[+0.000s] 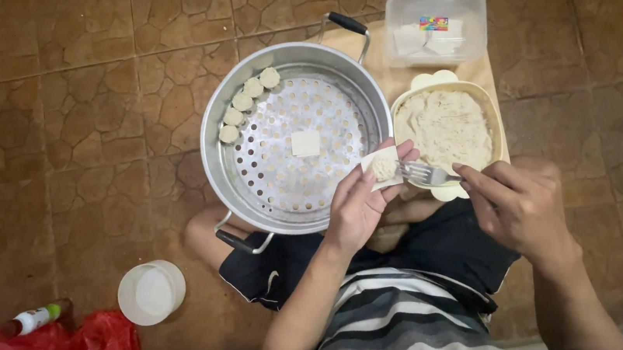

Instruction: Assembling dumplings by placing filling onto wrappers using a fork and arranging them in a steamer tray.

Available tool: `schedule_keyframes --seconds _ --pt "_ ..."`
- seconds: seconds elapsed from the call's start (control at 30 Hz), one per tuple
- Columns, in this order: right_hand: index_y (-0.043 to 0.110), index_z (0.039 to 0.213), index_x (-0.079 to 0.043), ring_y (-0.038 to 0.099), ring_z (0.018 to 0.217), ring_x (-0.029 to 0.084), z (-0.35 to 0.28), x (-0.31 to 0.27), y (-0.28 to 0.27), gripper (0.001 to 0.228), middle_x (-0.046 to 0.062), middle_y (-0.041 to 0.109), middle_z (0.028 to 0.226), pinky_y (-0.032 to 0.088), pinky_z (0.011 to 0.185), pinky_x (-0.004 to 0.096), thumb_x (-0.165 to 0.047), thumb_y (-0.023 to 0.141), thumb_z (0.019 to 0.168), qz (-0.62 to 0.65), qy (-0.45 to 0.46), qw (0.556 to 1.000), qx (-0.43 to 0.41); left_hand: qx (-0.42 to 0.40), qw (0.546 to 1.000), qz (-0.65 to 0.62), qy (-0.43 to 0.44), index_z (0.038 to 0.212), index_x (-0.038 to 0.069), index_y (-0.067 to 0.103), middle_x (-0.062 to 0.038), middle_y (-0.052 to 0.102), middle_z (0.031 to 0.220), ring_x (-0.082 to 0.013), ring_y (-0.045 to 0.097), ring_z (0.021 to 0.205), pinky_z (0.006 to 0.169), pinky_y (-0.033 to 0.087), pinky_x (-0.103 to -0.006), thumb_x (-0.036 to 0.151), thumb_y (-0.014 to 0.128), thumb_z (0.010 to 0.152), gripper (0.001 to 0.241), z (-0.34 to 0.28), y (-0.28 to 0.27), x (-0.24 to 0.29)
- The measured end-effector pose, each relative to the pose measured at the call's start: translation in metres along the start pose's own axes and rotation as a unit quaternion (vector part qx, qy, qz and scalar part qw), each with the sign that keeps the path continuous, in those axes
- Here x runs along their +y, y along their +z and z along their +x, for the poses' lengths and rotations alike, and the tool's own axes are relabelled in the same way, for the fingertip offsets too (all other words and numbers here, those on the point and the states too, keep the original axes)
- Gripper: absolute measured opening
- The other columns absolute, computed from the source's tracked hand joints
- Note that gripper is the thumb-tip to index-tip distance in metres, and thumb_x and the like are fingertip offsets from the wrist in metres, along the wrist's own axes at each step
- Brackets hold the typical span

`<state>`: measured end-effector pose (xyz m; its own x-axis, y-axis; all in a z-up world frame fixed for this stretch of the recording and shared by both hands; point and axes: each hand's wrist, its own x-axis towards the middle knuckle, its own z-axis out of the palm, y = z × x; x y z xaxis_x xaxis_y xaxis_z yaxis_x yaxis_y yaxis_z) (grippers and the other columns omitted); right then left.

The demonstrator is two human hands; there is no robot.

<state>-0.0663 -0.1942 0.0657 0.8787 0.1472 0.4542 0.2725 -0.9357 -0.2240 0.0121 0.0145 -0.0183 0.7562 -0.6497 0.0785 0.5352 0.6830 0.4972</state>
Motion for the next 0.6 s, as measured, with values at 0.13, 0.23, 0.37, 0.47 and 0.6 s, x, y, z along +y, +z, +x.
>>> schedule_keyframes --seconds 0.13,0.23,0.37,0.47,0.6 --pt "0.081 0.105 -0.003 0.04 0.05 0.016 0.004 0.0 -0.001 0.028 0.003 0.057 0.07 0.031 0.051 0.032 0.011 0.077 0.081 0.002 -0.006 1.0 0.0 0.001 1.0 0.02 0.0 0.156 -0.004 0.035 -0.029 0.039 0.161 -0.0369 0.04 0.151 0.124 0.041 -0.0455 0.009 0.035 0.111 0.047 0.0 0.001 -0.001" --pt "0.081 0.105 -0.002 0.04 0.05 0.015 0.004 0.0 0.0 0.028 0.003 0.056 0.069 0.031 0.051 0.032 0.012 0.077 0.081 0.009 -0.005 1.0 -0.001 0.017 1.0 0.014 -0.013 0.157 -0.004 0.034 -0.028 0.039 0.161 -0.0354 0.041 0.151 0.121 0.044 -0.0407 0.009 0.038 0.111 0.048 -0.001 0.0 -0.003" --pt "0.081 0.107 -0.001 0.04 0.05 0.016 0.0 0.006 0.001 0.031 0.004 0.056 0.07 0.032 0.051 0.033 0.011 0.076 0.078 0.017 -0.01 1.0 -0.005 0.021 0.995 -0.097 -0.028 0.159 -0.003 0.032 -0.028 0.035 0.163 -0.0347 0.037 0.152 0.123 0.042 -0.0395 0.005 0.037 0.11 0.05 -0.002 -0.008 -0.009" --pt "0.079 0.108 0.002 0.039 0.05 0.016 -0.007 0.015 0.004 0.033 0.006 0.057 0.07 0.032 0.051 0.032 0.011 0.072 0.077 0.078 0.014 0.997 -0.011 0.033 0.981 -0.188 -0.026 0.161 -0.004 0.029 -0.028 0.033 0.164 -0.0344 0.036 0.152 0.123 0.041 -0.0402 0.004 0.039 0.109 0.053 -0.002 -0.01 -0.009" --pt "0.079 0.11 -0.002 0.038 0.05 0.015 -0.011 0.017 0.005 0.033 0.005 0.059 0.07 0.03 0.051 0.031 0.008 0.073 0.079 0.079 0.028 0.996 -0.035 0.057 0.985 -0.162 -0.021 0.16 -0.004 0.028 -0.027 0.033 0.164 -0.0336 0.034 0.154 0.123 0.039 -0.0403 0.007 0.039 0.109 0.054 0.001 -0.003 -0.003"
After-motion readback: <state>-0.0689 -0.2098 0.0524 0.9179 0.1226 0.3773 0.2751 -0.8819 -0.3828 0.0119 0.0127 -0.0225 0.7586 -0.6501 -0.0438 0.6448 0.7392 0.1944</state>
